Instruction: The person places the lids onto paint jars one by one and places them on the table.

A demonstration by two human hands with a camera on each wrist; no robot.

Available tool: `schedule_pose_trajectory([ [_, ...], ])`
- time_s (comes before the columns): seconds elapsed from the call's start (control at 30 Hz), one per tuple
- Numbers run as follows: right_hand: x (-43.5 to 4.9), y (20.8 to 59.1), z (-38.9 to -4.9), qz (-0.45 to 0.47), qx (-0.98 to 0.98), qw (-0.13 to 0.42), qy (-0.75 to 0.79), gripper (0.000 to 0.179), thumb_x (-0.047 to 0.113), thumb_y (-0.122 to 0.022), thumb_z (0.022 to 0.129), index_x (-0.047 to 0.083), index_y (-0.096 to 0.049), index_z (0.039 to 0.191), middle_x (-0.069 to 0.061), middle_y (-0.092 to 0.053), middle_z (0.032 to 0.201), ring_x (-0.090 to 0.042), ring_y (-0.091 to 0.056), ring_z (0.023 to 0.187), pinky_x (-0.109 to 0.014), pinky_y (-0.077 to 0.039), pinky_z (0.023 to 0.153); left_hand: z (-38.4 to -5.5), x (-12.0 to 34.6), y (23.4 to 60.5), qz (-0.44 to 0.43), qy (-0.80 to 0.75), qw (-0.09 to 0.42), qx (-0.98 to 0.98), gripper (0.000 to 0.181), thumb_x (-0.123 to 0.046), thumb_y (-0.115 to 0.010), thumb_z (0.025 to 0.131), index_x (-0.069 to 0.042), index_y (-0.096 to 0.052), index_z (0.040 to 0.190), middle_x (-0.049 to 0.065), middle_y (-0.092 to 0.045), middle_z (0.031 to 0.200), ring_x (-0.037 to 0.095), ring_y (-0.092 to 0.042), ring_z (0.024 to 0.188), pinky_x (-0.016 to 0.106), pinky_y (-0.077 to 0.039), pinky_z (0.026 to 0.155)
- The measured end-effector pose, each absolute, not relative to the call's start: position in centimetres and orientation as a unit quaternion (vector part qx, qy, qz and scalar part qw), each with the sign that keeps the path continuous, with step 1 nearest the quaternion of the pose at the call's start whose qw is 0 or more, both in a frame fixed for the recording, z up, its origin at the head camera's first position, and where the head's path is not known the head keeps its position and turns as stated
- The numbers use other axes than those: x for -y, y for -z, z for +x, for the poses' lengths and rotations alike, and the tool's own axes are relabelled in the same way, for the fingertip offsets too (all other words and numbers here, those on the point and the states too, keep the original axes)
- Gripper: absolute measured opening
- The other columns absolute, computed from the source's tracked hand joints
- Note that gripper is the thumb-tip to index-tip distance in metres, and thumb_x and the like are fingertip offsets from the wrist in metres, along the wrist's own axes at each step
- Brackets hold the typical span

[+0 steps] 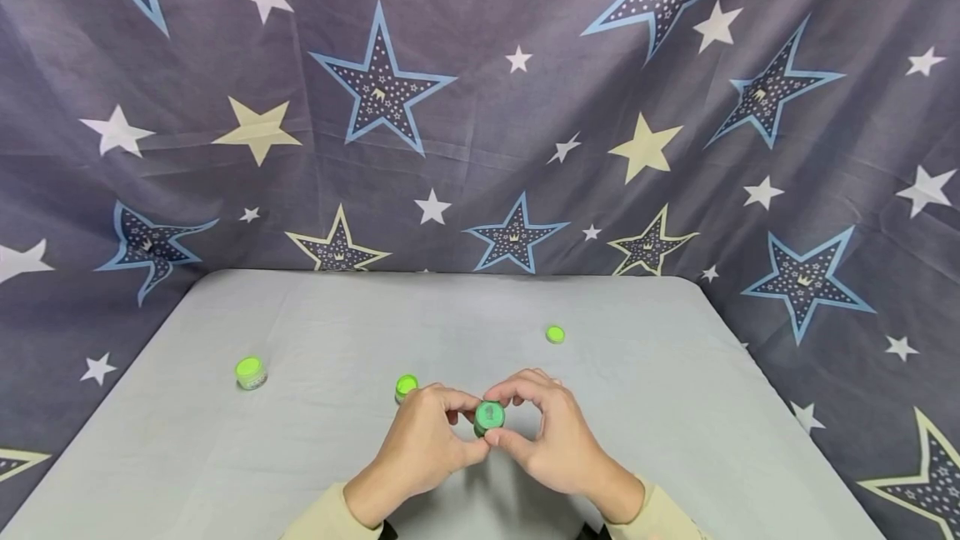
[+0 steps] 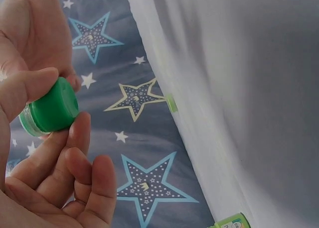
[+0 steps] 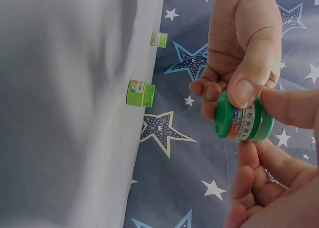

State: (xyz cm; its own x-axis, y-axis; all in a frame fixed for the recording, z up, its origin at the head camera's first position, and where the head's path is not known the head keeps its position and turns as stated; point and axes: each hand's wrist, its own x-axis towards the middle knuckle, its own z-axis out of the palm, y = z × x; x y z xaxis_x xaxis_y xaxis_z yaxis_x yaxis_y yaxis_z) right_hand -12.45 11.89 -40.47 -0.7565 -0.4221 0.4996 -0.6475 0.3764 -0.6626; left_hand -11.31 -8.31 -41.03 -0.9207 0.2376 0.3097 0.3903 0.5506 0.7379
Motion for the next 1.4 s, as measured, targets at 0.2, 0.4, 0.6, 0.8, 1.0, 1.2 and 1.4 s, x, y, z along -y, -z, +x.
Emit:
schedule_pose_trajectory([
  [0.2,-11.7,40.8,-12.5,0.305,0.826,0.139,-0.454,0.032,0.024,-0.091,0.078,0.028,-0.069,0.100,0.015,-0.064,0.091,-0.008,-0.057,0.087,-0.032,-0.041,0.079,-11.3,8.3,40.9,-0.178,0.448,0.080,0.873,0.025,-0.010,-0.090,0.070,-0.025,-0.081,0.088,-0.023,-0.066,0.077,0.013,-0.061,0.081,0.025,-0.047,0.072],
  [0.4,-11.6,41.1,-12.5,0.285,0.828,0.136,-0.464,0.034,0.027,-0.093,0.076,0.027,-0.066,0.096,0.016,-0.063,0.090,-0.009,-0.055,0.086,-0.032,-0.041,0.080,-11.2,8.3,40.9,-0.172,0.455,0.079,0.870,0.026,-0.009,-0.090,0.069,-0.024,-0.081,0.089,-0.023,-0.066,0.078,0.015,-0.062,0.082,0.025,-0.048,0.073],
  [0.6,-11.5,41.2,-12.4,0.264,0.831,0.131,-0.472,0.035,0.031,-0.092,0.076,0.026,-0.062,0.092,0.015,-0.061,0.086,-0.018,-0.057,0.085,-0.032,-0.041,0.080,-11.2,8.3,40.9,-0.171,0.455,0.081,0.870,0.027,-0.009,-0.090,0.069,-0.024,-0.081,0.090,-0.023,-0.066,0.079,0.016,-0.062,0.082,0.025,-0.048,0.073],
  [0.8,-11.4,41.3,-12.4,0.262,0.832,0.132,-0.471,0.036,0.034,-0.092,0.076,0.024,-0.061,0.091,0.015,-0.061,0.086,-0.018,-0.059,0.085,-0.031,-0.043,0.080,-11.2,8.3,41.0,-0.177,0.451,0.087,0.871,0.026,-0.009,-0.090,0.069,-0.024,-0.081,0.088,-0.023,-0.066,0.078,0.013,-0.061,0.080,0.025,-0.048,0.073],
  [1.0,-11.7,41.1,-12.4,0.294,0.830,0.139,-0.454,0.041,0.029,-0.093,0.075,0.027,-0.066,0.106,0.012,-0.061,0.092,-0.010,-0.055,0.088,-0.032,-0.042,0.079,-11.2,8.4,41.0,-0.180,0.441,0.088,0.875,0.025,-0.011,-0.092,0.069,-0.025,-0.081,0.087,-0.023,-0.066,0.078,0.007,-0.058,0.078,0.025,-0.047,0.071],
  [1.2,-12.0,40.5,-12.3,0.339,0.820,0.130,-0.443,0.048,0.014,-0.089,0.076,0.026,-0.070,0.119,0.012,-0.063,0.098,-0.009,-0.056,0.094,-0.035,-0.041,0.083,-11.2,8.4,40.9,-0.177,0.439,0.077,0.877,0.023,-0.016,-0.093,0.070,-0.026,-0.080,0.087,-0.022,-0.065,0.078,0.006,-0.055,0.077,0.025,-0.047,0.070],
  [1.4,-12.0,40.2,-12.3,0.341,0.817,0.107,-0.453,0.041,0.007,-0.087,0.077,0.025,-0.074,0.112,0.015,-0.068,0.105,-0.014,-0.059,0.096,-0.039,-0.040,0.087,-11.2,8.4,40.9,-0.178,0.436,0.079,0.879,0.021,-0.019,-0.092,0.072,-0.027,-0.080,0.087,-0.023,-0.064,0.078,0.005,-0.054,0.076,0.024,-0.046,0.069],
])
